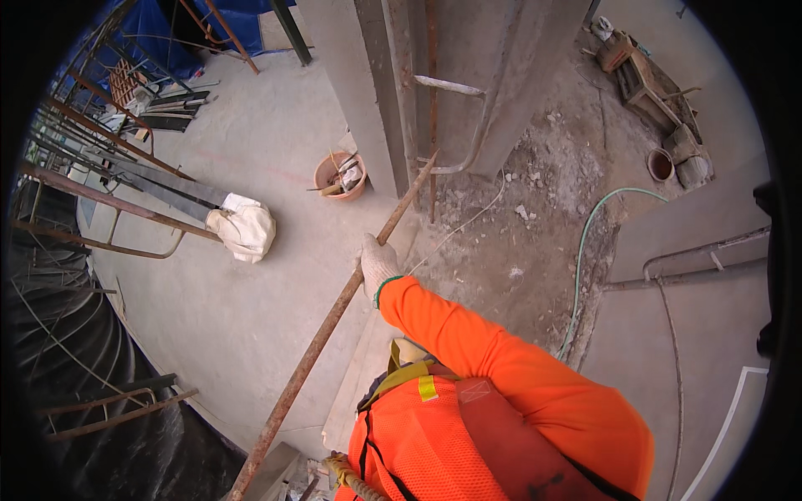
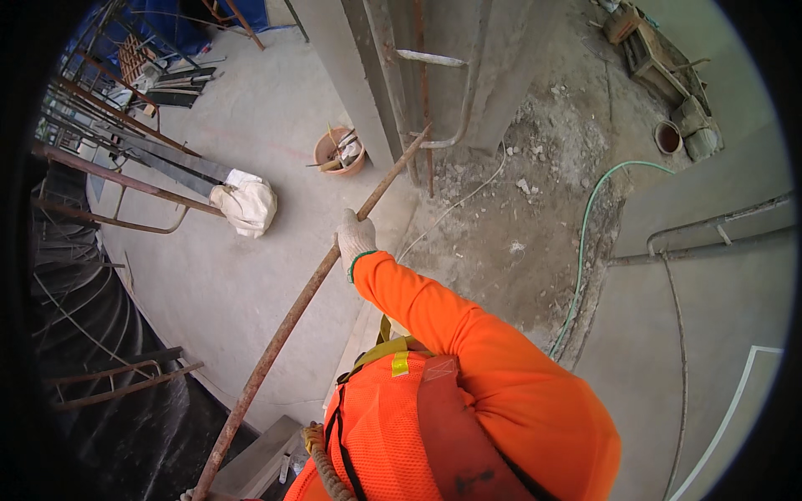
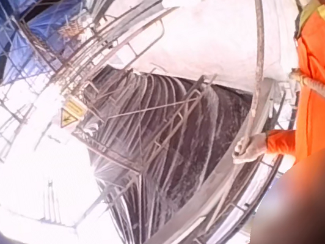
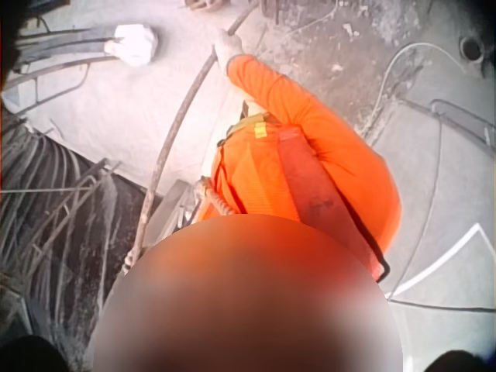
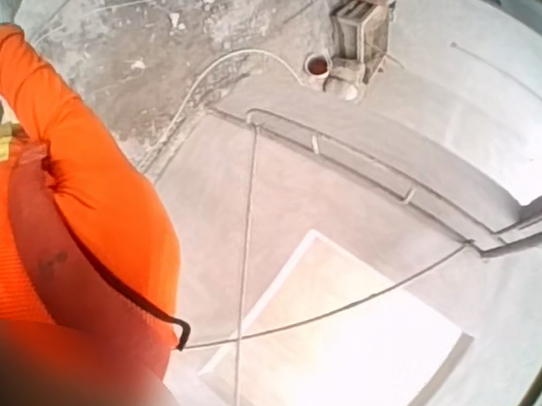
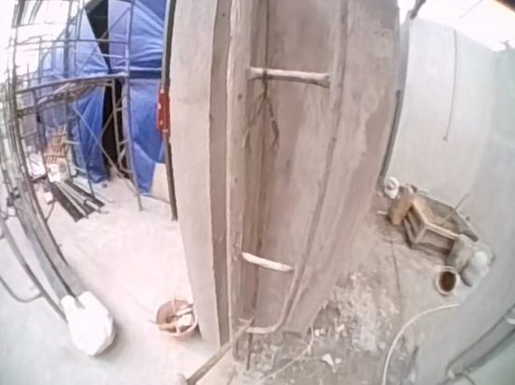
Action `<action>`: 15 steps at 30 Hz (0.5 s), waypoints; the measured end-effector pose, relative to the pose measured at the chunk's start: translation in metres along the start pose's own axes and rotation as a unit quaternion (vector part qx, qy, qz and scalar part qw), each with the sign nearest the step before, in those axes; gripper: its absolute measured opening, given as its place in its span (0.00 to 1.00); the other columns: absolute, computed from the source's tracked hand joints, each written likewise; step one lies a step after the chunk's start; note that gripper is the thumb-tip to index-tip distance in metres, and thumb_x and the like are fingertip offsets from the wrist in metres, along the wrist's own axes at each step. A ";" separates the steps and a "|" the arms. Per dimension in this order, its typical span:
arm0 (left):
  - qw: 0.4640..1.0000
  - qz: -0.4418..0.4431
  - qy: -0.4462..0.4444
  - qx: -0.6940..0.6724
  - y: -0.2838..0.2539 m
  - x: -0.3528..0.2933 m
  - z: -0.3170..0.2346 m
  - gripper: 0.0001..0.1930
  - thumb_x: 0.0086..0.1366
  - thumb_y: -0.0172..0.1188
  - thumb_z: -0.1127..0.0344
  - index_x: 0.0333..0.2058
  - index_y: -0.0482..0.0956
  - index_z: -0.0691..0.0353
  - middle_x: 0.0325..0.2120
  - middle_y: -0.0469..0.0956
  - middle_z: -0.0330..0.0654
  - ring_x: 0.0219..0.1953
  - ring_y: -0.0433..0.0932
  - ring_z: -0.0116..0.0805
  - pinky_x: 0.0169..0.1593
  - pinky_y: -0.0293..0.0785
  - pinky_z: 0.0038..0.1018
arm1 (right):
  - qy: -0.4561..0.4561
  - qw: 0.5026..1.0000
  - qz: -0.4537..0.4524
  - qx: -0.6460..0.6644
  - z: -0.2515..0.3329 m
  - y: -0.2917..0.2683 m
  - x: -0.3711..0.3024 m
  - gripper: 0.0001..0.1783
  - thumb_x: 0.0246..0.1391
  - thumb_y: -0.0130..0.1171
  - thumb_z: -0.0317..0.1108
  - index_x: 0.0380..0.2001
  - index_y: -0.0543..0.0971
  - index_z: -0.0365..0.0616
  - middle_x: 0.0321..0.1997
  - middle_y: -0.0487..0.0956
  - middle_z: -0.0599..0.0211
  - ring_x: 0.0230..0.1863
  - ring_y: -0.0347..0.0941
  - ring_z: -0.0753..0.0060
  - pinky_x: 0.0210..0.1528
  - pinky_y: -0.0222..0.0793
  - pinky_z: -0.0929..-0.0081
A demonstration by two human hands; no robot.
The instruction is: The person removes a long metal rod from a vertical concrete column, then positions and secures it horizontally between two columns as part of a scaffolding structure. The person uses both hands to lift, align, and insert the rod into brackets on the columns.
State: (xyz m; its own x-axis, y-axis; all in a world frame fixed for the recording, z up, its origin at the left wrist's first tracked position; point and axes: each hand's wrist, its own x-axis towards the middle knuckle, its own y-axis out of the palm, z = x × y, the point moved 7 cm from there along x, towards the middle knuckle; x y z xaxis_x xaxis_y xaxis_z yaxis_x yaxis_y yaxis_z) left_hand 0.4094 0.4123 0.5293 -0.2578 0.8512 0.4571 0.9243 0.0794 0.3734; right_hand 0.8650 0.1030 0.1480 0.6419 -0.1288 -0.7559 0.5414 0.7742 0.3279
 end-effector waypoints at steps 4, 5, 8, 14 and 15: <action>0.978 0.027 0.076 0.190 -0.010 -0.005 0.003 0.14 0.73 0.56 0.54 0.32 0.78 0.57 0.27 0.73 0.37 0.28 0.74 0.32 0.32 0.73 0.30 | 0.036 0.997 -0.040 -0.051 -0.025 -0.013 0.001 0.18 0.69 0.59 0.46 0.44 0.73 0.40 0.27 0.75 0.65 0.23 0.72 0.68 0.27 0.72 0.65; 0.952 0.044 0.136 0.272 -0.010 -0.007 -0.002 0.15 0.74 0.56 0.54 0.32 0.78 0.58 0.27 0.73 0.37 0.28 0.75 0.32 0.32 0.73 0.31 | 0.016 0.996 -0.042 -0.076 -0.025 -0.015 0.002 0.20 0.69 0.59 0.47 0.44 0.74 0.38 0.28 0.76 0.63 0.23 0.73 0.66 0.28 0.72 0.64; 0.993 0.020 -0.010 0.116 -0.032 -0.002 0.015 0.16 0.74 0.57 0.54 0.33 0.79 0.62 0.28 0.74 0.40 0.30 0.77 0.35 0.34 0.75 0.33 | -0.014 0.995 -0.062 -0.077 -0.030 -0.019 0.007 0.20 0.69 0.58 0.49 0.41 0.75 0.39 0.28 0.77 0.62 0.24 0.74 0.65 0.28 0.72 0.64; 0.927 0.044 0.087 0.362 -0.030 -0.020 -0.001 0.23 0.74 0.60 0.49 0.31 0.78 0.67 0.27 0.75 0.45 0.26 0.71 0.36 0.34 0.72 0.35 | -0.022 0.991 -0.075 -0.105 -0.036 -0.027 0.018 0.28 0.70 0.53 0.52 0.48 0.74 0.31 0.28 0.77 0.59 0.24 0.74 0.63 0.29 0.73 0.62; 0.934 -0.023 0.023 0.357 -0.043 -0.031 0.002 0.24 0.75 0.61 0.49 0.30 0.79 0.68 0.24 0.75 0.45 0.25 0.70 0.36 0.33 0.71 0.35 | -0.029 0.995 -0.061 -0.074 -0.034 -0.027 0.020 0.28 0.70 0.53 0.53 0.49 0.74 0.32 0.28 0.77 0.60 0.24 0.74 0.63 0.28 0.73 0.63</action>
State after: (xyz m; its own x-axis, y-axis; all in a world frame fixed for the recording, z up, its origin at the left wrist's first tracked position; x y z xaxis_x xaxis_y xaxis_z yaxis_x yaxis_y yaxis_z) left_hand 0.3785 0.3837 0.4977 -0.2984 0.8163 0.4945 0.8597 0.4549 -0.2322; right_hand 0.8447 0.1010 0.1048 0.6100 -0.2594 -0.7487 0.5339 0.8328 0.1464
